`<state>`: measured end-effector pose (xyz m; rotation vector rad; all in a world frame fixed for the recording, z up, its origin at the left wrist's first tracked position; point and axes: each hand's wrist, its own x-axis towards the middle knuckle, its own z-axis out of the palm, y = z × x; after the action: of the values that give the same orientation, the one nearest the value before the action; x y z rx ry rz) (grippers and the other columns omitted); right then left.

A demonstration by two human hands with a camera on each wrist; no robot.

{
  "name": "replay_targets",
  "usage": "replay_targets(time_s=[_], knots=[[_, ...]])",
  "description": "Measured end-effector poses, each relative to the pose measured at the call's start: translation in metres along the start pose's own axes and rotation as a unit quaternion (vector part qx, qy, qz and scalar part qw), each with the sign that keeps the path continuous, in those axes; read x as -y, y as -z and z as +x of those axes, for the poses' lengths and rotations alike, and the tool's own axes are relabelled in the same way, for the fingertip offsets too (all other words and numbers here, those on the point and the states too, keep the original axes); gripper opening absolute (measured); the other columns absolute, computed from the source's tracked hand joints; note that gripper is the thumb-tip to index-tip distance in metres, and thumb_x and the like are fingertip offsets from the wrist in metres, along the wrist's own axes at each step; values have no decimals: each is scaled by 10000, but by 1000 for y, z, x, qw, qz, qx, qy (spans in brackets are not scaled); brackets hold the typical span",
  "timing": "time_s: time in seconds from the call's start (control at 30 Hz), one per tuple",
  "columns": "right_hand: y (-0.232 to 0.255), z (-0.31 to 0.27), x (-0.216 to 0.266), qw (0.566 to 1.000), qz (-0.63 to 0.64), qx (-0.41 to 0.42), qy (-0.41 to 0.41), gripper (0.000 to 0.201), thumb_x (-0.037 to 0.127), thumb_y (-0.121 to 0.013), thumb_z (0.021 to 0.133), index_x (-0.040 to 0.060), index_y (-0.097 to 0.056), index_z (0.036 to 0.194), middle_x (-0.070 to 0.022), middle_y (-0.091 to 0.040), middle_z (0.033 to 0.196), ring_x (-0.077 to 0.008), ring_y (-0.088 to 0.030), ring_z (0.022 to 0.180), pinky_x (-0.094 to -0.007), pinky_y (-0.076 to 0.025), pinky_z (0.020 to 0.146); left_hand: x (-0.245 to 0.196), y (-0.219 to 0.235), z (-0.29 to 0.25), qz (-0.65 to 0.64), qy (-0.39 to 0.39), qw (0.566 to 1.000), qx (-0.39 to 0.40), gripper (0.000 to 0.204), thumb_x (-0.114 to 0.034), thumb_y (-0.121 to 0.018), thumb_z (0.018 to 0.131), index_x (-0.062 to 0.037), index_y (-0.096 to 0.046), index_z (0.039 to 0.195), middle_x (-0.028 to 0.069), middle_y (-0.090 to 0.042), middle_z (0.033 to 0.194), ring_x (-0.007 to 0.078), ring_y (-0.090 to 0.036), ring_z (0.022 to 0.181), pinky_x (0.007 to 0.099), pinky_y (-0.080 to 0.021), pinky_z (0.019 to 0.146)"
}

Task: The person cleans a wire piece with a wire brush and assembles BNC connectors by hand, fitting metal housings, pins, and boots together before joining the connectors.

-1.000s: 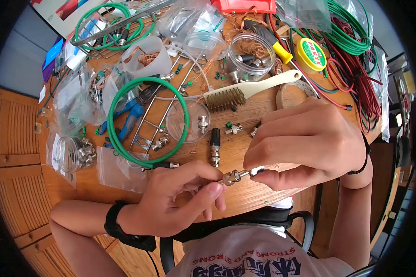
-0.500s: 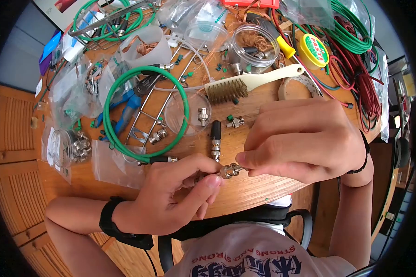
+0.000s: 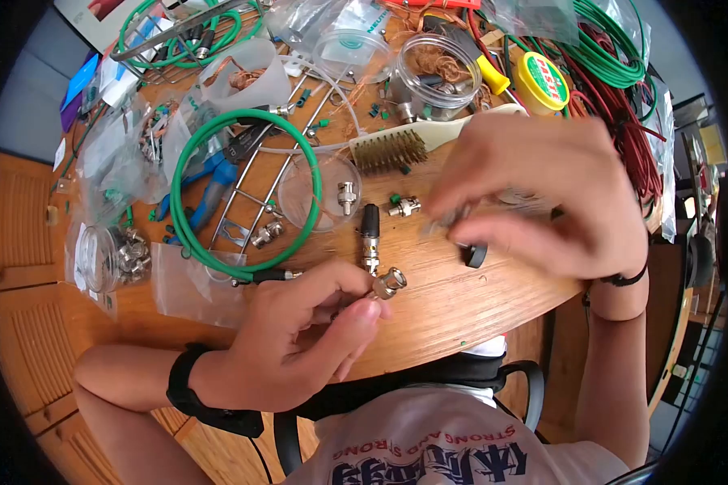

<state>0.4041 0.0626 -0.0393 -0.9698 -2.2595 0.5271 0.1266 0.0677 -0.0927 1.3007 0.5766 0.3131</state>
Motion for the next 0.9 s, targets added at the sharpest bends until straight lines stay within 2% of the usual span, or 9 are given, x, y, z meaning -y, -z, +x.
replay_targets(time_s=[0.03, 0.07, 0.13, 0.17, 0.3, 0.37, 0.57, 0.9], knots=[[8, 0, 0, 999, -14, -5, -39, 175, 81, -809, 841, -2, -726, 971, -96, -728, 863, -275, -675, 735, -361, -532, 677, 1, -1, 0, -21, -4, 1000, -1, 202, -143, -449, 1123, 30, -543, 1077, 86, -611, 774, 99, -561, 554, 243, -460, 518], [12, -1, -5, 999, -15, -4, -39, 175, 81, -809, 841, -2, -726, 971, -96, -728, 863, -275, -675, 735, -361, -532, 677, 1, -1, 0, -22, -5, 1000, -1, 202, -143, -449, 1123, 30, -543, 1077, 86, -611, 774, 99, -561, 554, 243, -460, 518], [19, -4, -13, 987, -155, 30, -35, 211, 57, -816, 805, 2, -715, 982, -80, -732, 888, -278, -664, 765, -366, -536, 703, -1, -1, -1, -28, 15, 1000, -3, 236, -179, -410, 1136, 28, -522, 1115, 104, -621, 788, 118, -585, 569, 241, -479, 526], [19, -6, -13, 984, -149, 47, -80, 223, 38, -817, 779, 8, -711, 973, -76, -733, 927, -289, -670, 817, -378, -542, 717, -1, -1, -1, -27, 15, 1000, -2, 236, -179, -410, 1136, 28, -522, 1115, 104, -621, 788, 118, -585, 569, 241, -479, 526], [14, -9, -18, 984, -146, 93, -48, 214, 30, -809, 778, 6, -701, 961, -91, -728, 944, -307, -668, 831, -392, -538, 745, -2, 2, 0, -17, 12, 1000, 6, 280, -215, -356, 1147, 21, -507, 1129, 122, -634, 801, 132, -598, 577, 245, -504, 550], [10, -9, -14, 973, -185, 111, -82, 215, 18, -801, 769, 8, -698, 957, -103, -707, 923, -326, -663, 842, -410, -528, 769, -2, 2, -1, -19, 11, 1000, 5, 286, -217, -348, 1148, 19, -507, 1127, 124, -636, 805, 134, -600, 580, 245, -510, 560], [1, -11, -19, 976, -194, 71, -70, 216, 8, -795, 757, 8, -696, 950, -107, -667, 877, -332, -651, 844, -423, -518, 767, -4, 2, -1, -36, 25, 999, 0, 244, -191, -365, 1128, 8, -506, 1117, 128, -643, 813, 135, -611, 602, 246, -520, 578], [3, -8, -15, 968, -223, 92, -63, 226, 15, -805, 752, 0, -719, 961, -115, -689, 921, -338, -671, 873, -419, -537, 781, -3, 2, -2, -55, 28, 998, 9, 229, -204, -415, 1115, 2, -516, 1098, 122, -646, 813, 120, -610, 660, 249, -516, 590]])
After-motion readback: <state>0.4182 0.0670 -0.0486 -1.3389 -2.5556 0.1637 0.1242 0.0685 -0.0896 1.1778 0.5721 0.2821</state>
